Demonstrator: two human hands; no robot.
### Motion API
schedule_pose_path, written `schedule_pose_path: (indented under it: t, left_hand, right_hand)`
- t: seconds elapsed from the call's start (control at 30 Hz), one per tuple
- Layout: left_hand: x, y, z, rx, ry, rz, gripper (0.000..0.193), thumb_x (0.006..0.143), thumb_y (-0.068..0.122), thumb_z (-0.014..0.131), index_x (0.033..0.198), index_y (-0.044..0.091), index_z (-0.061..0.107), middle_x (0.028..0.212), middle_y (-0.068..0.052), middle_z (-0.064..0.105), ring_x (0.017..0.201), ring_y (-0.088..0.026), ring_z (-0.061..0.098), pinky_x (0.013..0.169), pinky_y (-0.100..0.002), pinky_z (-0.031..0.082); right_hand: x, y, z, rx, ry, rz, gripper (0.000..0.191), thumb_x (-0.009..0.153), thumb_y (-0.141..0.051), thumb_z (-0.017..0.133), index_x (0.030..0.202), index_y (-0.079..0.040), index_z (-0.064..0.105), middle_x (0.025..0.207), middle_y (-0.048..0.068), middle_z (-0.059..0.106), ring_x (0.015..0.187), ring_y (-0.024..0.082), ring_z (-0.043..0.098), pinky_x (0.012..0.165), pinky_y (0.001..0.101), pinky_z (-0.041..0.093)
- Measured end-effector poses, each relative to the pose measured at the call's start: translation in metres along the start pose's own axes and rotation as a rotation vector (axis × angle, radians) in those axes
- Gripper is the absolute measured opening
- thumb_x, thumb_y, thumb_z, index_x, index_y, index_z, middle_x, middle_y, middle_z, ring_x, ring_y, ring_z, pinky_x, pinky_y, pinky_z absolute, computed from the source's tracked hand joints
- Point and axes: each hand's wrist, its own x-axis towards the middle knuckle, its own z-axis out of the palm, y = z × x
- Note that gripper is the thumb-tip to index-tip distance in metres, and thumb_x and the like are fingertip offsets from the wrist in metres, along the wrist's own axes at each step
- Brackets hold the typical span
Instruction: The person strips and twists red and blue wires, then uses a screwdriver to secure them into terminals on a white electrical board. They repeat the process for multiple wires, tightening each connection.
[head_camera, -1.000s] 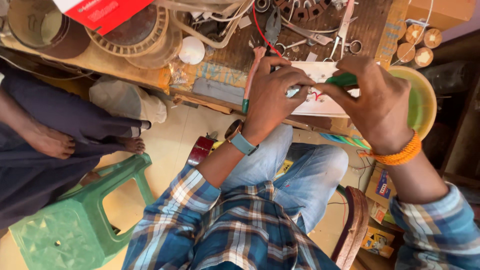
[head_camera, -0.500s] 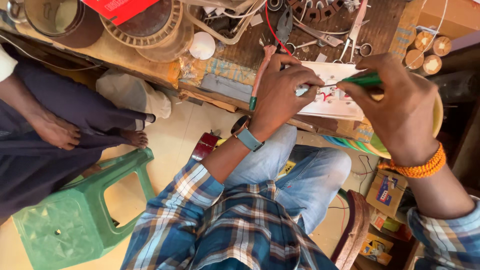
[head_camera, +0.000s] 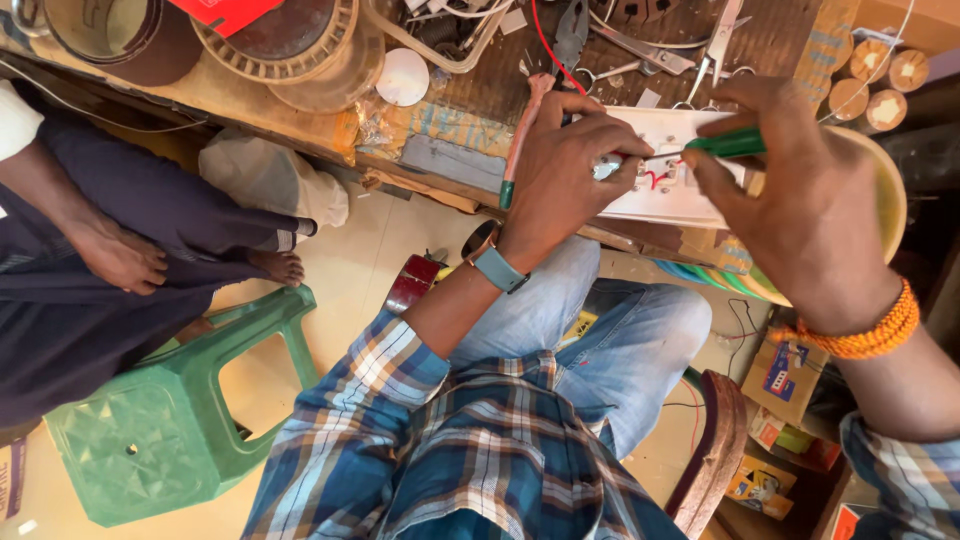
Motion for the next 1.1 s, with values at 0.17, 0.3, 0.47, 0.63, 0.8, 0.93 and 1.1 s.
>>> schedule_pose_path:
  t: [0.17, 0.3, 0.47, 0.63, 0.8, 0.93, 1.1]
  left_hand:
    - [0.001, -0.001, 0.0, -0.008, 0.002, 0.015, 0.015, 0.079, 0.014, 0.079, 0.093, 0.018, 0.079, 0.1, 0.005, 0.076, 0.11, -0.022, 0.057, 0.1, -0.035, 0.048]
    - [0.001, -0.002, 0.001, 0.004, 0.011, 0.021, 0.015, 0.079, 0.013, 0.08, 0.092, 0.019, 0.078, 0.099, 0.005, 0.076, 0.11, -0.022, 0.057, 0.099, -0.035, 0.048]
    - [-0.001, -0.002, 0.002, -0.018, 0.002, 0.016, 0.014, 0.081, 0.013, 0.08, 0.095, 0.018, 0.078, 0.1, 0.004, 0.076, 0.111, -0.022, 0.058, 0.099, -0.035, 0.049]
    - [0.001, -0.002, 0.0, -0.019, 0.008, 0.037, 0.016, 0.08, 0.015, 0.081, 0.095, 0.018, 0.077, 0.099, 0.005, 0.076, 0.112, -0.022, 0.057, 0.099, -0.035, 0.049]
    - [0.001, -0.002, 0.0, 0.0, 0.007, 0.026, 0.017, 0.08, 0.015, 0.08, 0.096, 0.019, 0.077, 0.099, 0.005, 0.076, 0.112, -0.023, 0.057, 0.098, -0.035, 0.049]
    - [0.0, -0.004, 0.002, 0.003, 0.017, 0.033, 0.017, 0.081, 0.015, 0.079, 0.097, 0.019, 0.077, 0.1, 0.004, 0.075, 0.113, -0.022, 0.057, 0.1, -0.035, 0.048]
    - [0.003, -0.005, -0.012, -0.025, -0.079, 0.055, 0.028, 0.081, 0.029, 0.084, 0.105, 0.017, 0.077, 0.108, 0.002, 0.076, 0.111, -0.023, 0.057, 0.103, -0.037, 0.045]
  right_hand:
    - [0.003, 0.003, 0.0, -0.021, -0.041, -0.02, 0.055, 0.087, -0.001, 0.083, 0.132, 0.003, 0.052, 0.115, 0.019, 0.072, 0.083, 0.031, 0.074, 0.068, 0.0358, 0.056]
    - [0.002, 0.006, 0.003, 0.015, 0.011, -0.094, 0.053, 0.091, -0.002, 0.083, 0.133, -0.004, 0.052, 0.123, 0.018, 0.07, 0.099, 0.031, 0.074, 0.083, 0.0356, 0.06]
    - [-0.002, 0.006, 0.011, 0.017, -0.022, -0.065, 0.046, 0.09, -0.001, 0.081, 0.126, 0.001, 0.051, 0.108, 0.014, 0.074, 0.087, 0.028, 0.075, 0.069, 0.0332, 0.058]
    - [-0.004, 0.006, 0.013, 0.099, -0.005, -0.099, 0.044, 0.091, 0.006, 0.078, 0.124, 0.003, 0.05, 0.113, 0.017, 0.073, 0.092, 0.028, 0.075, 0.072, 0.0339, 0.06]
    - [-0.01, 0.008, 0.022, 0.076, 0.071, -0.091, 0.041, 0.097, 0.002, 0.083, 0.124, 0.001, 0.052, 0.118, 0.018, 0.067, 0.095, 0.024, 0.075, 0.078, 0.0274, 0.062]
    - [-0.015, 0.01, 0.028, 0.094, 0.076, -0.016, 0.042, 0.097, 0.001, 0.087, 0.121, -0.001, 0.053, 0.116, 0.015, 0.068, 0.097, 0.023, 0.075, 0.08, 0.0297, 0.062]
    - [-0.018, 0.014, 0.029, 0.254, 0.135, 0.099, 0.046, 0.105, 0.005, 0.085, 0.131, 0.003, 0.047, 0.122, 0.013, 0.067, 0.11, 0.022, 0.076, 0.089, 0.0284, 0.064]
